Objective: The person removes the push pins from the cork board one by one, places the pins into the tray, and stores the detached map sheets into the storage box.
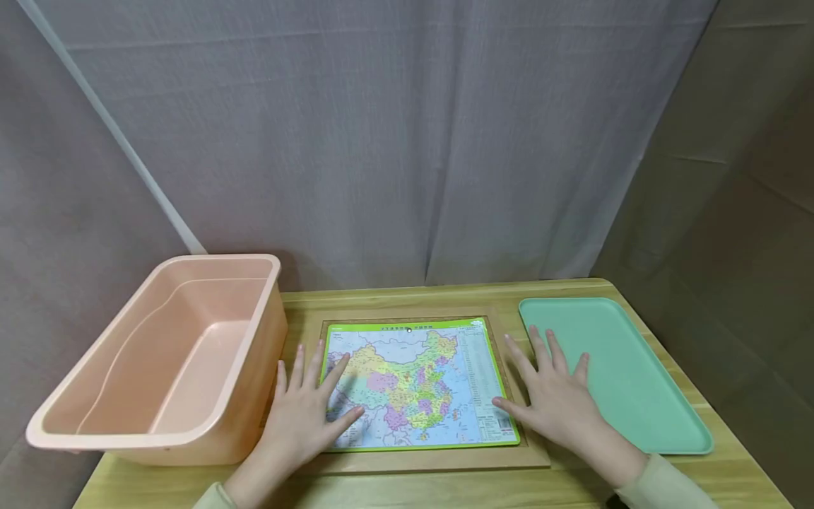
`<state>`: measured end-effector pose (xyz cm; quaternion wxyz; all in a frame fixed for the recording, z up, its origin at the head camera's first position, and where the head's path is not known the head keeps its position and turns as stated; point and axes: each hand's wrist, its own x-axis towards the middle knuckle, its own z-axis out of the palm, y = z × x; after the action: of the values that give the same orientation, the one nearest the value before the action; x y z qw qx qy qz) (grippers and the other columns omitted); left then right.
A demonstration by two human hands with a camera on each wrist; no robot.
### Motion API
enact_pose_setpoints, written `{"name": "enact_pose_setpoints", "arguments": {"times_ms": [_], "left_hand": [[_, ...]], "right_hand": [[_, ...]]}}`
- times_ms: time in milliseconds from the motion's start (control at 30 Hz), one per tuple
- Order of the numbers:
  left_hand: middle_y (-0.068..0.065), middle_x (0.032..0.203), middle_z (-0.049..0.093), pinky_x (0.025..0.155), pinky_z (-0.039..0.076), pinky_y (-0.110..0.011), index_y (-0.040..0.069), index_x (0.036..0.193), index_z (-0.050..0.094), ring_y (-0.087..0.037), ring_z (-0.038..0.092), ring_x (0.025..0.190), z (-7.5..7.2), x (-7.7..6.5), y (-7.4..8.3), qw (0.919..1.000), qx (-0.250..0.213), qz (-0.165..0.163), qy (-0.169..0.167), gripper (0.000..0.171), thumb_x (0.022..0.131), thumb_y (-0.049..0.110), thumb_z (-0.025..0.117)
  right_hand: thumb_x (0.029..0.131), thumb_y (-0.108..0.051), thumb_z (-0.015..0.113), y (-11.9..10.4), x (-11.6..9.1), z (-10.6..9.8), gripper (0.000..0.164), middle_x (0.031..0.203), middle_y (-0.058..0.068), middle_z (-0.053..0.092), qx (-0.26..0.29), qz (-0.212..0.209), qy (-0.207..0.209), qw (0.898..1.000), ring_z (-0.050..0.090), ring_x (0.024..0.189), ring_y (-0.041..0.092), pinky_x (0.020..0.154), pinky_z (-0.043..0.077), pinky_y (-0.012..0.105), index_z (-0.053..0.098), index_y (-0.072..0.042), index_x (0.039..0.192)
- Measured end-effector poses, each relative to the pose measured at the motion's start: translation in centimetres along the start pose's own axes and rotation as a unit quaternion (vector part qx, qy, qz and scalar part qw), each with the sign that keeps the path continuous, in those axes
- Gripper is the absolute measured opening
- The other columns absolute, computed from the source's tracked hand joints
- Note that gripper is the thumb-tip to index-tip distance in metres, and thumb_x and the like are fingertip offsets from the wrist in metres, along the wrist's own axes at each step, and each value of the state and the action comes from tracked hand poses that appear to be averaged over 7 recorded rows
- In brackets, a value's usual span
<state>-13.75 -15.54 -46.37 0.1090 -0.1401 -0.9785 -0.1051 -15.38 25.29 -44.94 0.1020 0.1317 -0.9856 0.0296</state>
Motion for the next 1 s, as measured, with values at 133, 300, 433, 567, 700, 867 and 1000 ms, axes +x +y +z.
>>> {"name": "enact_pose_setpoints", "arguments": {"times_ms": [133, 300, 433, 567, 700, 867, 1000], "left_hand": [[-0.021, 0.176, 0.021, 0.121, 0.019, -0.081, 0.026, 0.164, 0.044, -0.056, 0.018, 0.159, 0.2, 0.2, 0.0, 1.0000, -0.002, 0.003, -0.002, 0.087, 0.092, 0.071, 0.065], [-0.022, 0.175, 0.024, 0.122, 0.020, -0.080, 0.026, 0.164, 0.043, -0.056, 0.019, 0.159, 0.4, 0.4, 0.2, 1.0000, 0.002, 0.010, 0.000, 0.087, 0.093, 0.072, 0.063], [-0.022, 0.174, 0.027, 0.122, 0.020, -0.080, 0.026, 0.164, 0.042, -0.054, 0.018, 0.160, 0.7, 0.5, 0.4, 0.9999, -0.006, 0.013, -0.004, 0.087, 0.093, 0.070, 0.065], [-0.022, 0.174, 0.029, 0.121, 0.022, -0.080, 0.026, 0.164, 0.042, -0.054, 0.020, 0.160, 1.1, 0.5, 0.6, 0.9997, -0.002, 0.021, -0.009, 0.086, 0.093, 0.070, 0.065], [-0.022, 0.172, 0.032, 0.121, 0.024, -0.078, 0.026, 0.164, 0.044, -0.054, 0.023, 0.159, 1.6, 0.6, 0.8, 0.9994, 0.009, 0.031, -0.009, 0.086, 0.093, 0.071, 0.064], [-0.021, 0.173, 0.030, 0.122, 0.024, -0.077, 0.025, 0.163, 0.046, -0.054, 0.023, 0.159, 2.0, 0.8, 0.9, 0.9991, 0.006, 0.037, -0.020, 0.084, 0.094, 0.072, 0.062], [-0.022, 0.174, 0.028, 0.123, 0.022, -0.078, 0.026, 0.163, 0.046, -0.054, 0.023, 0.159, 2.3, 0.9, 1.0, 0.9984, -0.012, 0.039, -0.040, 0.083, 0.095, 0.071, 0.061]], "right_hand": [[0.088, -0.073, 0.071, -0.2, 0.4, 0.0, 0.106, 0.172, 0.030, 0.021, 0.003, -0.004, 0.000, 1.000, 0.023, 0.156, 0.060, 0.102, 0.021, 0.096, 0.025, -0.024, 0.170], [0.089, -0.072, 0.071, -0.8, 1.1, -0.1, 0.104, 0.171, 0.031, 0.025, -0.004, -0.014, 0.003, 1.000, 0.025, 0.155, 0.059, 0.102, 0.022, 0.095, 0.027, -0.023, 0.170], [0.090, -0.070, 0.071, -1.3, 1.6, -0.3, 0.104, 0.171, 0.031, 0.026, -0.007, -0.023, 0.007, 1.000, 0.028, 0.155, 0.059, 0.102, 0.024, 0.095, 0.028, -0.021, 0.170], [0.090, -0.070, 0.071, -1.8, 2.0, -0.3, 0.105, 0.170, 0.031, 0.028, -0.012, -0.032, 0.007, 0.999, 0.030, 0.155, 0.057, 0.103, 0.026, 0.093, 0.026, -0.019, 0.170], [0.091, -0.070, 0.071, -2.3, 2.5, 0.1, 0.104, 0.168, 0.030, 0.032, -0.017, -0.040, 0.005, 0.999, 0.031, 0.155, 0.056, 0.105, 0.029, 0.091, 0.027, -0.018, 0.170], [0.091, -0.069, 0.071, -2.8, 3.3, 0.5, 0.101, 0.170, 0.029, 0.031, -0.012, -0.044, 0.007, 0.999, 0.031, 0.155, 0.056, 0.108, 0.029, 0.089, 0.033, -0.015, 0.168], [0.092, -0.068, 0.070, -3.3, 4.3, 0.7, 0.101, 0.170, 0.028, 0.030, -0.002, -0.048, 0.012, 0.999, 0.032, 0.155, 0.056, 0.110, 0.028, 0.088, 0.031, -0.014, 0.168]]}}
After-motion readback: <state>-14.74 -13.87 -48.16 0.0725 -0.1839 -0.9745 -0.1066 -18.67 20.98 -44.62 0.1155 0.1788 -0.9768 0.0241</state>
